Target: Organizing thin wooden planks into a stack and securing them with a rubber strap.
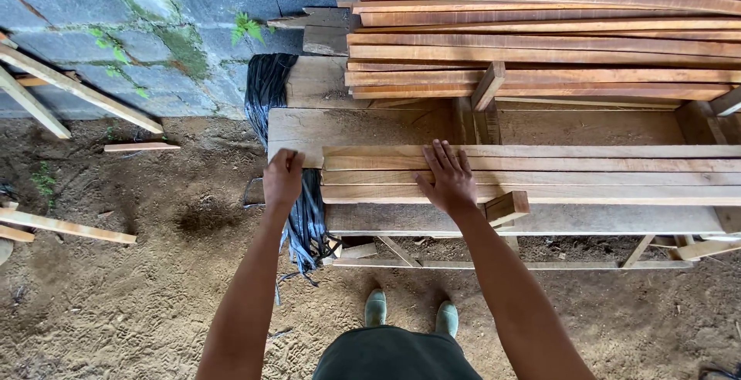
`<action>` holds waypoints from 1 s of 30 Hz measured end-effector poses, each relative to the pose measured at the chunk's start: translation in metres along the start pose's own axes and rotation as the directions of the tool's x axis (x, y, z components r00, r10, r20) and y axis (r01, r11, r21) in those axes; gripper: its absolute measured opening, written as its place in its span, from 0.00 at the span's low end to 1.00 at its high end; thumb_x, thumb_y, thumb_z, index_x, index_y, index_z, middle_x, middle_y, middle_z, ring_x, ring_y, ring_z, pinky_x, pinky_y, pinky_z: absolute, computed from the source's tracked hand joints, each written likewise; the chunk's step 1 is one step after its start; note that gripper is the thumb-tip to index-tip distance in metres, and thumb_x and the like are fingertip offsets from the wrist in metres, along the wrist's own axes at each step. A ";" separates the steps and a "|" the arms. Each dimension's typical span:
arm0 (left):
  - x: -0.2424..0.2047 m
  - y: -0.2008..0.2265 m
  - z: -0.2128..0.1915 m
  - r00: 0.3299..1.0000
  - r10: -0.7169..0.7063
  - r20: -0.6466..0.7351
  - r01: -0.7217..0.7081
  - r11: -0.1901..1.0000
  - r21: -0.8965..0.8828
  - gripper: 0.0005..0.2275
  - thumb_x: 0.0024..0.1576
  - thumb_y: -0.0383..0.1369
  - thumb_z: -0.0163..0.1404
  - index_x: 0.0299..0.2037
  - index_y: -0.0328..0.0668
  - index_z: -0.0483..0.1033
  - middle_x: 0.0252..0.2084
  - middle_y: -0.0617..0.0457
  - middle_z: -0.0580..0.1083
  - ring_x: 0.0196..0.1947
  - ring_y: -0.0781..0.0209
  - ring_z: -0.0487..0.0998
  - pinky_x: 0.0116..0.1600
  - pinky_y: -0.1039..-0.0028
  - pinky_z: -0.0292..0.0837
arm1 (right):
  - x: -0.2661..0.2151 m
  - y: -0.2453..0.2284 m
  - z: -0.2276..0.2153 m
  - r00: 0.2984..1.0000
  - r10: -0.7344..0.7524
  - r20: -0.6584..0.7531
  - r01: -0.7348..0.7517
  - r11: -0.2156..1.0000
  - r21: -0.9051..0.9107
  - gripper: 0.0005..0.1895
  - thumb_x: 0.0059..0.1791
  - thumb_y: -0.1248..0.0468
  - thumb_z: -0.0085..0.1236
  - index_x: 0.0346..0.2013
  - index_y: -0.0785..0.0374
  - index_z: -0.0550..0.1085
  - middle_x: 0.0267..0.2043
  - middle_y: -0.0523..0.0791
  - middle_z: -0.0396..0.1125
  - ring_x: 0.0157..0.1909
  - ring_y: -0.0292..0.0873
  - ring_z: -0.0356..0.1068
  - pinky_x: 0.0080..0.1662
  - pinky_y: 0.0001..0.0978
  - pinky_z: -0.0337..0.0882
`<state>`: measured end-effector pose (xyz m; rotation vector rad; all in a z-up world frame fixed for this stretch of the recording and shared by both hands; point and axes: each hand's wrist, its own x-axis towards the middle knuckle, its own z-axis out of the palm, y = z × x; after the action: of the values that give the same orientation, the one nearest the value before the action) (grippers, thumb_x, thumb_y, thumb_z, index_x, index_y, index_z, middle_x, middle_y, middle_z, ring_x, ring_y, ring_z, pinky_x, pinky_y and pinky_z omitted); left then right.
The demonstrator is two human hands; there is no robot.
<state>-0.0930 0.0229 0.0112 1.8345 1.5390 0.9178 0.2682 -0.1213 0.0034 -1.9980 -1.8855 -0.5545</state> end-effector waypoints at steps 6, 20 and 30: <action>0.008 0.104 -0.018 0.961 0.273 0.046 -0.243 0.911 -0.332 0.06 0.68 0.33 0.51 0.44 0.38 0.74 0.33 0.46 0.76 0.32 0.51 0.80 0.38 0.65 0.80 | 0.002 0.001 -0.005 0.996 0.021 0.085 -0.026 0.998 0.054 0.36 0.50 0.36 0.50 0.69 0.45 0.68 0.73 0.43 0.62 0.74 0.44 0.59 0.71 0.51 0.55; -0.084 0.255 0.042 0.924 0.256 0.285 -0.009 0.758 -0.652 0.07 0.65 0.35 0.52 0.45 0.39 0.78 0.28 0.49 0.78 0.30 0.65 0.77 0.36 0.75 0.75 | 0.040 -0.019 -0.181 0.946 -0.049 0.320 -0.297 0.260 0.919 0.10 0.56 0.58 0.53 0.49 0.58 0.74 0.35 0.46 0.68 0.40 0.43 0.69 0.45 0.42 0.68; -0.112 0.299 0.122 0.944 0.153 0.293 0.181 0.504 -0.844 0.07 0.67 0.32 0.47 0.41 0.38 0.75 0.26 0.54 0.68 0.21 0.68 0.69 0.29 0.79 0.64 | -0.002 0.085 -0.209 0.965 -0.242 0.106 0.122 0.764 0.634 0.10 0.58 0.62 0.47 0.35 0.61 0.74 0.29 0.49 0.74 0.31 0.56 0.77 0.33 0.44 0.75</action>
<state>0.1706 -0.1397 0.1566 1.1094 0.6206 1.0340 0.3420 -0.2319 0.1855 -1.4641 -2.0280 0.2211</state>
